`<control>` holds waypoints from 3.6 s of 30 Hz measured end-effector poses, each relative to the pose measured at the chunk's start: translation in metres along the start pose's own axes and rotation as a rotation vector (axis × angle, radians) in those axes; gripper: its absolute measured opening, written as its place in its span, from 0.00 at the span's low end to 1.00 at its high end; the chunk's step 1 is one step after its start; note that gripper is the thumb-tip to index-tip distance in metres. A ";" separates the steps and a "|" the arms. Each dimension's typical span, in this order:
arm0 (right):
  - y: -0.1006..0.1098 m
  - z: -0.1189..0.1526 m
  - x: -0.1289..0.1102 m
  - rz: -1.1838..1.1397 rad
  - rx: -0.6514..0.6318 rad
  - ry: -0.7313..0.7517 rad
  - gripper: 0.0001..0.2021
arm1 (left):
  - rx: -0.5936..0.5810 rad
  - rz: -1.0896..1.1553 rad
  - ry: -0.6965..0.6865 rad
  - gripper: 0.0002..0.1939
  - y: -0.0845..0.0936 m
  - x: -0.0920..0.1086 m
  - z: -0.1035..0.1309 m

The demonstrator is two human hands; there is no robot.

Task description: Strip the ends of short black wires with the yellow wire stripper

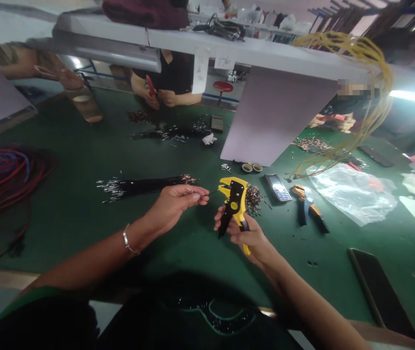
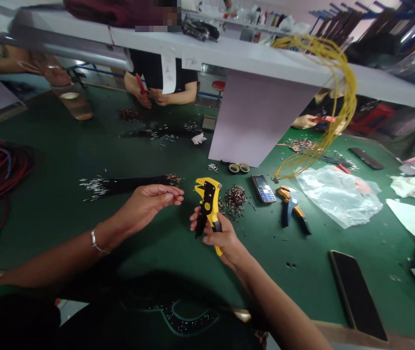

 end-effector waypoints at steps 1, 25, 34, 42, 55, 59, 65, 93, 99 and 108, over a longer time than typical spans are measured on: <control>0.000 -0.001 0.000 0.006 0.002 0.005 0.28 | -0.008 0.003 0.000 0.05 -0.001 0.000 0.001; -0.017 -0.009 0.002 1.182 0.175 0.620 0.31 | -0.043 0.260 0.225 0.08 -0.003 -0.009 0.001; -0.014 -0.010 0.007 1.164 0.201 0.653 0.29 | -0.049 0.266 0.188 0.09 -0.007 -0.009 0.002; -0.013 -0.008 0.012 1.214 0.236 0.709 0.27 | -0.084 0.273 0.191 0.08 -0.006 -0.008 0.003; -0.014 -0.007 0.015 1.275 0.279 0.721 0.23 | -0.084 0.254 0.209 0.07 -0.007 -0.011 0.004; -0.016 -0.006 0.014 1.287 0.285 0.750 0.21 | -0.078 0.254 0.210 0.08 -0.006 -0.011 0.004; -0.017 -0.005 0.012 1.328 0.288 0.778 0.19 | -0.062 0.241 0.221 0.09 -0.004 -0.012 0.003; -0.011 -0.006 0.021 1.315 0.289 0.748 0.16 | -0.066 0.159 0.224 0.07 -0.004 -0.017 -0.001; -0.009 -0.007 0.024 1.328 0.297 0.713 0.15 | -0.054 0.159 0.224 0.08 -0.005 -0.017 -0.003; -0.004 -0.011 0.023 1.327 0.347 0.684 0.12 | -0.059 0.191 0.213 0.06 -0.005 -0.023 -0.007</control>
Point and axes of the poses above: each hand's wrist, its own z-axis away from the middle knuckle, its own y-axis out of the back of the hand, x = y × z, the point moved 1 cm from there along -z, towards the middle knuckle, and after that the axes turned 1 degree about -z, right-handed, at the moved point
